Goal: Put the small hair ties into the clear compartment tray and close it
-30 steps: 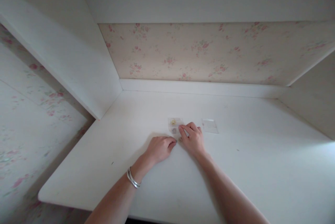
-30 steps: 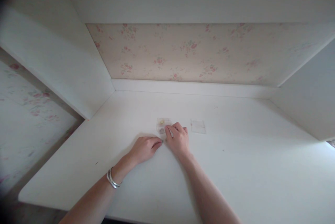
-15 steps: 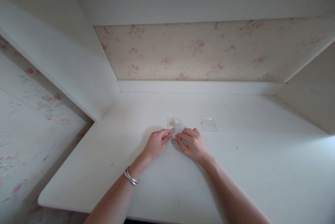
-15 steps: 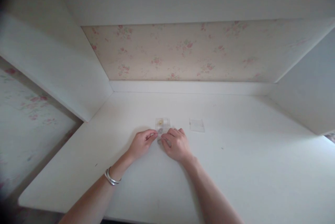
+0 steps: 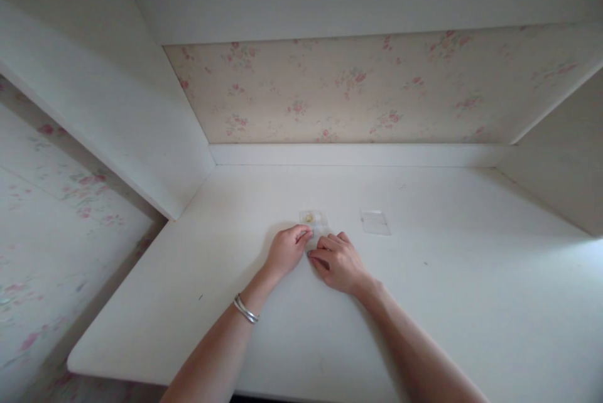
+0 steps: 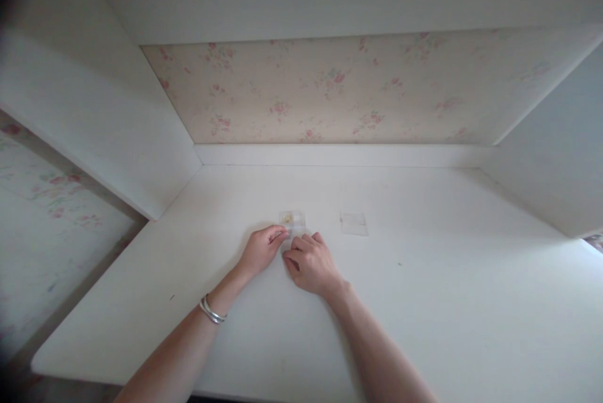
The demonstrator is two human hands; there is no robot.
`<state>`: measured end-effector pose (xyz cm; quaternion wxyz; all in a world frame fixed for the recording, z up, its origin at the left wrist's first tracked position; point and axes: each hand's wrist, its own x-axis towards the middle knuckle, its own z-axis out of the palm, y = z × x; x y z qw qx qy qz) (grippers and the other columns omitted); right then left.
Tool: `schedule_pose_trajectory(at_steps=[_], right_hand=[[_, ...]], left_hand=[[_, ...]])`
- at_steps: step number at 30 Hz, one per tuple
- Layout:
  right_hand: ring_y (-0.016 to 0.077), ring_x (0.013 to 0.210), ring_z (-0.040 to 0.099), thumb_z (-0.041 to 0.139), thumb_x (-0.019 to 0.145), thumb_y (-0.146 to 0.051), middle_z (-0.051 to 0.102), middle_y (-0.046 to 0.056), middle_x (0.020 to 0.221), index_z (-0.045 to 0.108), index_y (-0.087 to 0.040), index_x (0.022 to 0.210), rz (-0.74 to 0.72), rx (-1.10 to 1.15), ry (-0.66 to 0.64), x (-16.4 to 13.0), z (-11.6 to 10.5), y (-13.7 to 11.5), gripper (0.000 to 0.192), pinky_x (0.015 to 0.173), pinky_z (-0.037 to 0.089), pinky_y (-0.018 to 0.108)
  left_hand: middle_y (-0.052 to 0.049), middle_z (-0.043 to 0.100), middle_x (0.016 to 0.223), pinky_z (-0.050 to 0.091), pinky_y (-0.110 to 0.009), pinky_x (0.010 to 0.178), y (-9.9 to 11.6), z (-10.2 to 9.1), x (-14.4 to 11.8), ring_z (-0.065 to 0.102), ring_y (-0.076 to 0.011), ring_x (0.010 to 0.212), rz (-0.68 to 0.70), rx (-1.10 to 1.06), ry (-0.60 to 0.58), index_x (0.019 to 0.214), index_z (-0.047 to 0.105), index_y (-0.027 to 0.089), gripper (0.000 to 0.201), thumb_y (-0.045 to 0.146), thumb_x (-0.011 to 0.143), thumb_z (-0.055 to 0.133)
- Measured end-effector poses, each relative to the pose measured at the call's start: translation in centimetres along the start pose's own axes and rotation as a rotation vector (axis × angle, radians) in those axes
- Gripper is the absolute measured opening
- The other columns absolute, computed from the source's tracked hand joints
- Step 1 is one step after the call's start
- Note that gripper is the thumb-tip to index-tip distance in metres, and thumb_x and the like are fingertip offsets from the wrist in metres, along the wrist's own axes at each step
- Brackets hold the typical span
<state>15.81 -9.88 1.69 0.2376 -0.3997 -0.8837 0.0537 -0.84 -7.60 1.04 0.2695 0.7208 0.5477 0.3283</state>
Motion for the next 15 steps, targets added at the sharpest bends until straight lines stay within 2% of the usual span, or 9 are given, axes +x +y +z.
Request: schedule_pose_trajectory(at_steps=[2,4,9,15], right_hand=[[0.0141,0.077,0.048,0.053,0.084,-0.02,0.059,0.002,0.075,0.069,-0.023,0.078,0.003,0.002,-0.011,0.0,0.0,0.0,0.018,0.073,0.025,0.031],[0.0142,0.078,0.048,0.052,0.084,-0.019,0.06,0.002,0.076,0.068,-0.023,0.079,0.006,0.004,-0.021,0.0,0.1,0.0,0.017,0.073,0.025,0.031],[0.0143,0.08,0.049,0.052,0.084,-0.017,0.06,0.003,0.08,0.067,-0.021,0.082,0.008,0.01,-0.032,0.0,0.1,0.1,0.016,0.074,0.026,0.03],[0.0149,0.082,0.049,0.052,0.086,-0.02,0.06,0.002,0.081,0.067,-0.023,0.083,0.03,0.012,-0.046,0.0,-0.4,0.1,0.015,0.075,0.026,0.03]], left_hand=[[-0.004,0.07,0.096,0.047,-0.022,0.073,-0.1,0.1,0.0,0.063,-0.0144,0.081,0.019,-0.002,-0.008,0.1,0.066,0.021,0.027,0.033,0.089,0.045],[-0.004,0.07,0.096,0.046,-0.022,0.071,-0.2,0.0,0.0,0.063,-0.0142,0.08,0.023,-0.005,-0.002,0.103,0.065,0.021,0.028,0.034,0.089,0.045],[-0.002,0.067,0.071,0.04,-0.021,0.054,-0.2,-0.7,-0.5,0.055,-0.0114,0.056,-0.028,0.004,0.023,0.105,0.064,0.018,0.031,0.036,0.089,0.044],[0.0,0.061,0.061,0.033,-0.021,0.049,-0.4,-1.6,-0.8,0.049,-0.0111,0.051,-0.053,0.024,0.055,0.103,0.065,0.017,0.034,0.039,0.089,0.042]])
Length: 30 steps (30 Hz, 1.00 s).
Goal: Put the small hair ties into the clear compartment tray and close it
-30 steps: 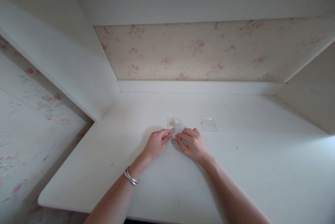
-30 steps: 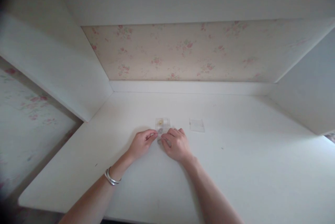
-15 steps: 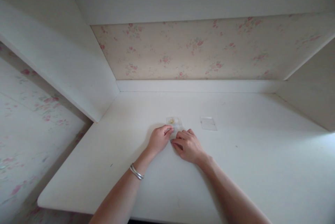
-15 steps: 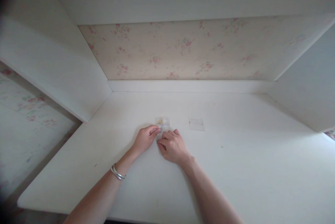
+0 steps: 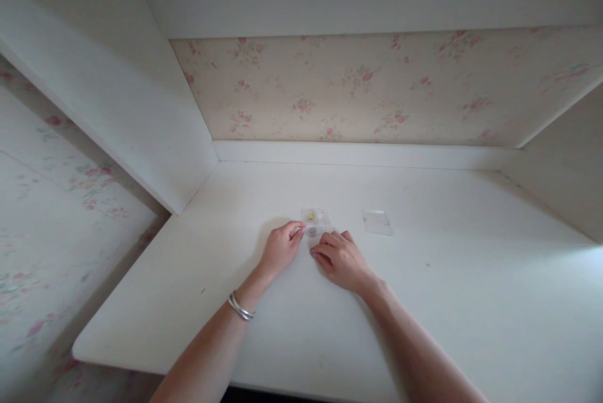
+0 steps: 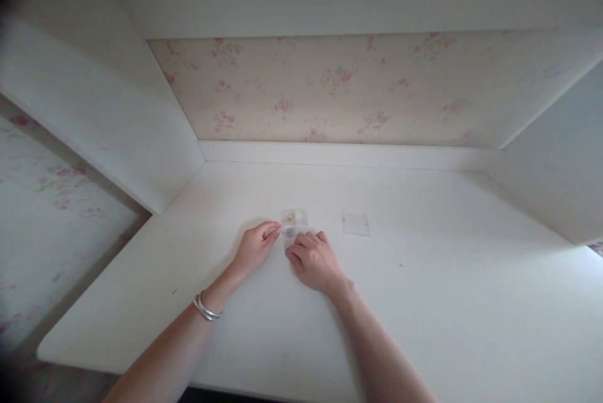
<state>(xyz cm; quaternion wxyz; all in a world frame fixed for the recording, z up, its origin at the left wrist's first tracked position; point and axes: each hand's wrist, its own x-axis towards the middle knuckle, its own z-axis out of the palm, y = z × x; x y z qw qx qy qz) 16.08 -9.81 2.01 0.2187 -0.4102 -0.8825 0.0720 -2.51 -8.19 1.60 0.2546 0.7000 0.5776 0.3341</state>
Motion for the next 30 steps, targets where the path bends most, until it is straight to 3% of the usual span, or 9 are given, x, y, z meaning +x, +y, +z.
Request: schedule_pose_trajectory(at_steps=[7,13,19,24,30], right_hand=[[0.0146,0.082,0.049,0.052,0.086,-0.019,0.061,0.002,0.081,0.067,-0.023,0.082,0.001,0.027,-0.009,-0.1,-0.1,0.2,0.016,0.075,0.027,0.03],[0.0138,0.079,0.052,0.051,0.089,-0.027,0.061,0.001,0.08,0.068,-0.025,0.084,0.114,0.15,0.134,0.1,0.7,1.2,0.018,0.073,0.03,0.028],[0.0146,0.081,0.054,0.048,0.091,-0.029,0.061,0.003,0.083,0.068,-0.023,0.092,0.223,0.186,0.314,0.8,1.3,1.7,0.021,0.076,0.033,0.03],[0.0137,0.078,0.053,0.052,0.089,-0.032,0.059,0.001,0.082,0.07,-0.027,0.091,0.237,0.103,0.317,1.7,2.2,1.7,0.018,0.078,0.032,0.03],[0.0136,0.077,0.054,0.054,0.087,-0.031,0.059,0.0,0.079,0.071,-0.028,0.088,0.266,0.057,0.37,2.0,2.3,1.8,0.017,0.076,0.032,0.03]], left_hand=[[0.0,0.063,0.065,0.034,-0.021,0.05,-0.2,0.0,0.0,0.051,-0.0112,0.053,-0.001,-0.002,0.003,0.102,0.065,0.018,0.032,0.037,0.089,0.044],[0.0,0.064,0.068,0.037,-0.021,0.053,0.3,-0.6,-0.4,0.054,-0.0112,0.056,0.064,0.062,-0.011,0.102,0.064,0.02,0.03,0.036,0.09,0.042],[0.0,0.068,0.075,0.042,-0.023,0.062,1.2,-1.1,-1.5,0.06,-0.014,0.066,0.17,0.209,-0.184,0.103,0.064,0.025,0.027,0.037,0.089,0.044],[0.0,0.071,0.094,0.045,-0.026,0.074,1.4,-0.6,-2.1,0.064,-0.0179,0.084,0.207,0.346,-0.34,0.104,0.065,0.029,0.026,0.039,0.087,0.047],[0.0,0.071,0.092,0.044,-0.026,0.074,1.6,-0.7,-2.0,0.064,-0.0172,0.084,0.171,0.408,-0.387,0.094,0.067,0.028,0.026,0.038,0.089,0.044]])
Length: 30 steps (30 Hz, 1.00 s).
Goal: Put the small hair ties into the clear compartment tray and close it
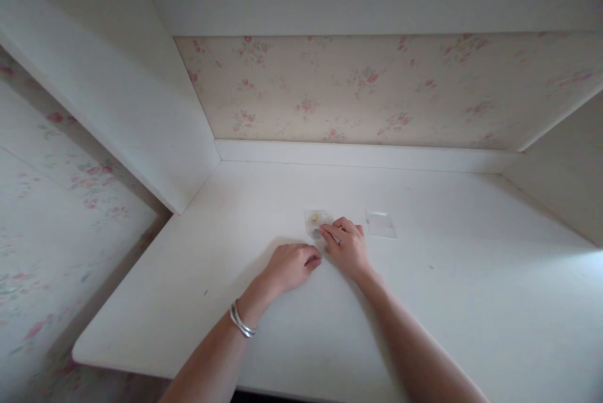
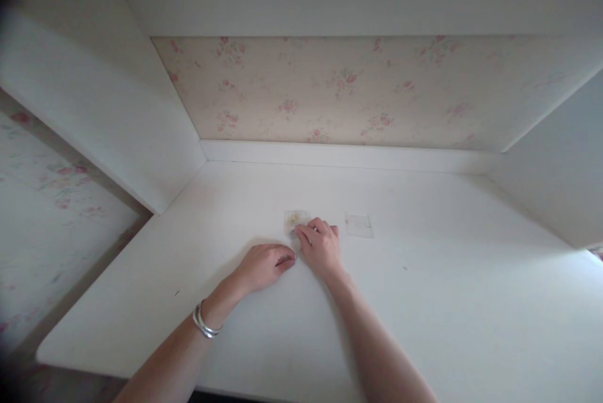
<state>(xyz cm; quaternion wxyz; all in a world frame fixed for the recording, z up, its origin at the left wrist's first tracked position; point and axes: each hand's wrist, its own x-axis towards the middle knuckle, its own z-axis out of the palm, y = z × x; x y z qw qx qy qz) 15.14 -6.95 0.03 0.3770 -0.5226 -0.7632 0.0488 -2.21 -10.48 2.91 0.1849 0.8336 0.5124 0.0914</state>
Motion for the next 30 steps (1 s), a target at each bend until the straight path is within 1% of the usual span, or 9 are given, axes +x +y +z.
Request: schedule_pose_trajectory(at_steps=[5,9,11,13,16,18,20,24,30], right_hand=[[0.0128,0.071,0.055,0.05,0.089,-0.031,0.061,0.001,0.075,0.07,-0.023,0.086,0.08,0.03,0.084,-0.4,-0.9,0.7,0.021,0.073,0.034,0.029],[0.0122,0.064,0.053,0.05,0.087,-0.029,0.061,0.001,0.071,0.069,-0.023,0.082,0.07,0.087,0.032,-0.9,-1.9,1.5,0.021,0.067,0.035,0.028],[0.0112,0.061,0.052,0.051,0.085,-0.026,0.061,0.0,0.068,0.069,-0.022,0.078,0.037,0.107,-0.012,-1.0,-2.4,1.9,0.019,0.066,0.034,0.027],[0.01,0.06,0.051,0.053,0.083,-0.024,0.061,-0.001,0.068,0.068,-0.022,0.075,0.004,0.123,-0.066,-1.1,-2.8,2.2,0.017,0.067,0.033,0.027],[0.0101,0.064,0.053,0.055,0.082,-0.023,0.061,-0.001,0.07,0.068,-0.022,0.074,-0.049,0.112,-0.152,-1.1,-3.0,2.3,0.015,0.069,0.031,0.027],[0.0109,0.066,0.053,0.056,0.081,-0.023,0.06,-0.001,0.069,0.068,-0.023,0.075,-0.098,0.085,-0.199,-1.2,-3.1,2.2,0.013,0.07,0.03,0.028],[0.0118,0.068,0.053,0.057,0.08,-0.023,0.061,-0.001,0.07,0.069,-0.024,0.077,-0.149,0.063,-0.231,-1.2,-3.3,2.0,0.012,0.072,0.029,0.029],[0.0128,0.071,0.054,0.057,0.079,-0.021,0.062,0.001,0.074,0.07,-0.024,0.08,-0.208,0.031,-0.264,-1.2,-3.8,1.4,0.013,0.074,0.028,0.031],[0.0125,0.07,0.053,0.057,0.079,-0.022,0.061,0.001,0.074,0.071,-0.026,0.08,-0.221,-0.024,-0.303,-1.0,-4.1,0.9,0.014,0.076,0.027,0.032]], left_hand=[[0.001,0.071,0.093,0.044,-0.026,0.074,0.1,0.0,0.0,0.064,-0.0171,0.086,0.03,-0.021,-0.001,0.092,0.067,0.027,0.025,0.034,0.09,0.044],[0.001,0.071,0.093,0.044,-0.026,0.076,-0.1,0.3,0.0,0.064,-0.017,0.086,0.036,-0.076,0.032,0.09,0.067,0.026,0.022,0.032,0.088,0.046],[0.0,0.07,0.091,0.045,-0.025,0.075,-0.4,0.5,0.2,0.064,-0.0164,0.085,0.025,-0.137,0.084,0.089,0.067,0.025,0.02,0.031,0.088,0.047],[-0.001,0.07,0.09,0.045,-0.024,0.074,-0.7,0.6,0.6,0.063,-0.0158,0.083,-0.007,-0.221,0.169,0.09,0.066,0.023,0.021,0.032,0.089,0.046],[-0.003,0.069,0.09,0.046,-0.023,0.072,-1.1,0.6,1.5,0.063,-0.0146,0.08,-0.061,-0.339,0.312,0.092,0.064,0.021,0.024,0.034,0.09,0.044],[-0.003,0.069,0.092,0.046,-0.023,0.073,-1.2,0.6,2.1,0.063,-0.0141,0.081,-0.074,-0.377,0.379,0.093,0.063,0.02,0.024,0.035,0.09,0.044],[-0.003,0.069,0.092,0.046,-0.023,0.073,-1.1,0.7,2.6,0.063,-0.0141,0.081,-0.076,-0.365,0.413,0.094,0.063,0.02,0.023,0.034,0.09,0.045],[-0.003,0.068,0.091,0.046,-0.024,0.075,-0.7,0.9,3.1,0.063,-0.0146,0.083,-0.054,-0.251,0.432,0.094,0.063,0.022,0.019,0.03,0.09,0.046],[-0.001,0.068,0.094,0.046,-0.024,0.078,-0.6,1.1,3.1,0.063,-0.0141,0.087,-0.013,-0.144,0.397,0.095,0.063,0.025,0.019,0.027,0.091,0.045]])
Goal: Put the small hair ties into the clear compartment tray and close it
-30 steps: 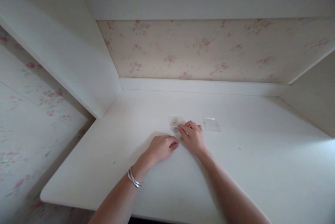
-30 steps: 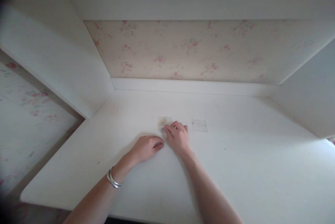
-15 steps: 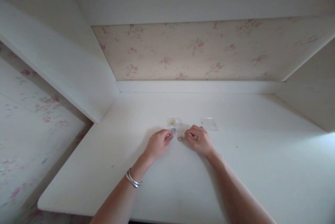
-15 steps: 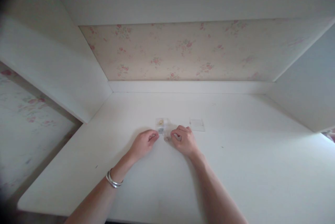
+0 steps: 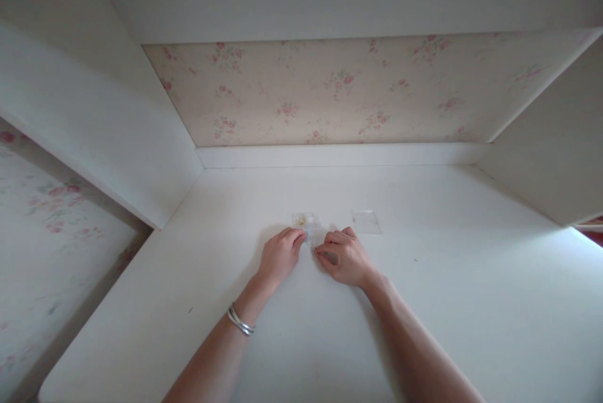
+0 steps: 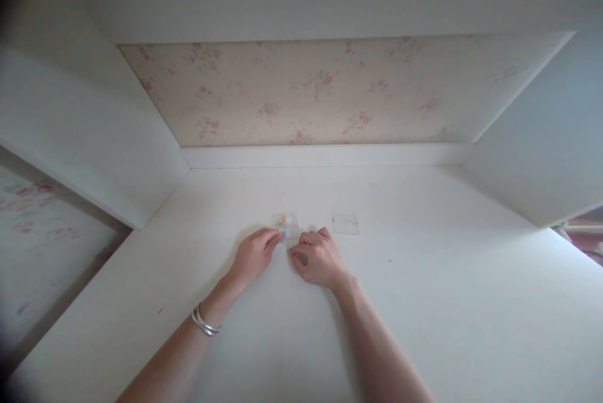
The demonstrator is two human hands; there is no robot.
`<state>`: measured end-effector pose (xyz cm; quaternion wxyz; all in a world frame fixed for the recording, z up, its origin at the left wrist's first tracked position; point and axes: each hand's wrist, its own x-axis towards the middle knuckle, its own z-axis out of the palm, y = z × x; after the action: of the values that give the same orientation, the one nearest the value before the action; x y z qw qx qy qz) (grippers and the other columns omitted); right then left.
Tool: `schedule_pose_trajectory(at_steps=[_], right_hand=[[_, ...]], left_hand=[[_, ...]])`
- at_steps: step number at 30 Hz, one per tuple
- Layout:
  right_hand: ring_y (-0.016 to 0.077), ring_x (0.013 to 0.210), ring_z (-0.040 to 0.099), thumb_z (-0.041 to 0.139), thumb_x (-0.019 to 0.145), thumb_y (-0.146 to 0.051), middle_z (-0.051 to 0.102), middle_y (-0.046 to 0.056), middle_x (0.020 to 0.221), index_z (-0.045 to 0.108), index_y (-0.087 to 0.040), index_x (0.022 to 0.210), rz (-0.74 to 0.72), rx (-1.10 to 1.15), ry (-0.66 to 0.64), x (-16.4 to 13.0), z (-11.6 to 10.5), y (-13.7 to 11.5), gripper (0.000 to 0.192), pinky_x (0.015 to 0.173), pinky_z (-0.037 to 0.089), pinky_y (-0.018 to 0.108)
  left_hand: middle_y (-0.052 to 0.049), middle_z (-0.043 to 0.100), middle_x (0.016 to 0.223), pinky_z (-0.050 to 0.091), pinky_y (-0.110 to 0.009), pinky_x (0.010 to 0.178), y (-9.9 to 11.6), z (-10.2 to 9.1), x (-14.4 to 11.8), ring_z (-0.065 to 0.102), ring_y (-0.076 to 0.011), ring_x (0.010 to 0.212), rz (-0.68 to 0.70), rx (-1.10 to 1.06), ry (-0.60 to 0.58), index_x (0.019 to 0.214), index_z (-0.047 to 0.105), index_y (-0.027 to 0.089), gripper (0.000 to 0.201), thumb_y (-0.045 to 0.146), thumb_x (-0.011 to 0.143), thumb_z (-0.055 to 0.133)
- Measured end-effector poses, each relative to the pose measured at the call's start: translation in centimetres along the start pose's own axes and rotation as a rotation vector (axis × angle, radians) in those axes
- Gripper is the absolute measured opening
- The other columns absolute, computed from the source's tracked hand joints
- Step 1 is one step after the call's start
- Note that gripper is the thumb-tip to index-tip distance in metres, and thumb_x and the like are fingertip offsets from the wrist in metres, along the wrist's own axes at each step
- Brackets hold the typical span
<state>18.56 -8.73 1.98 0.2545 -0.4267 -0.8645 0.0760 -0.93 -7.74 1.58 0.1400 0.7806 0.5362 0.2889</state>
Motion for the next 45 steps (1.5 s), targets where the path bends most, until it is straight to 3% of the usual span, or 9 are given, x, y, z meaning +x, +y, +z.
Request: schedule_pose_trajectory(at_steps=[8,12,20,28,37,45], right_hand=[[0.0114,0.07,0.054,0.056,0.08,-0.019,0.061,0.0,0.074,0.071,-0.026,0.083,-0.006,0.025,0.027,0.1,0.0,0.0,0.016,0.075,0.029,0.03],[0.0116,0.071,0.055,0.056,0.082,-0.023,0.061,0.0,0.074,0.07,-0.024,0.081,0.043,0.101,0.124,0.1,0.4,0.2,0.014,0.073,0.033,0.029],[0.0143,0.073,0.055,0.049,0.087,-0.03,0.061,0.003,0.079,0.069,-0.022,0.087,0.316,0.214,0.379,0.8,2.0,1.1,0.022,0.066,0.042,0.027],[0.0151,0.075,0.053,0.048,0.089,-0.034,0.055,0.004,0.08,0.069,-0.022,0.094,0.34,0.25,0.506,2.5,2.8,1.9,0.025,0.071,0.044,0.029],[0.015,0.074,0.053,0.05,0.087,-0.036,0.054,0.003,0.08,0.07,-0.024,0.093,0.38,0.311,0.501,3.5,3.3,1.7,0.024,0.07,0.044,0.029],[0.0145,0.072,0.052,0.052,0.086,-0.039,0.052,0.003,0.079,0.072,-0.024,0.089,0.414,0.327,0.453,3.4,3.5,2.2,0.025,0.069,0.043,0.029]], left_hand=[[-0.002,0.067,0.093,0.046,-0.024,0.077,0.6,-0.9,-1.3,0.062,-0.014,0.085,-0.004,0.04,-0.004,0.099,0.062,0.024,0.024,0.03,0.093,0.039],[-0.002,0.067,0.09,0.046,-0.024,0.074,1.3,-1.1,-1.8,0.062,-0.0144,0.083,0.016,0.077,-0.061,0.096,0.063,0.024,0.026,0.03,0.094,0.038],[-0.002,0.067,0.096,0.047,-0.026,0.074,2.4,-0.3,-2.0,0.063,-0.0161,0.086,0.072,0.101,-0.177,0.102,0.063,0.027,0.028,0.031,0.094,0.037],[-0.002,0.066,0.097,0.049,-0.027,0.073,2.6,0.2,-1.8,0.063,-0.0167,0.084,0.063,0.13,-0.221,0.106,0.064,0.028,0.029,0.035,0.092,0.04],[-0.003,0.067,0.091,0.048,-0.025,0.072,2.3,0.3,-1.8,0.063,-0.016,0.083,0.044,0.094,-0.222,0.1,0.068,0.027,0.032,0.034,0.094,0.038],[-0.001,0.067,0.089,0.048,-0.024,0.076,1.7,0.4,-1.7,0.062,-0.0141,0.082,0.058,-0.029,-0.148,0.097,0.068,0.027,0.027,0.031,0.092,0.042]])
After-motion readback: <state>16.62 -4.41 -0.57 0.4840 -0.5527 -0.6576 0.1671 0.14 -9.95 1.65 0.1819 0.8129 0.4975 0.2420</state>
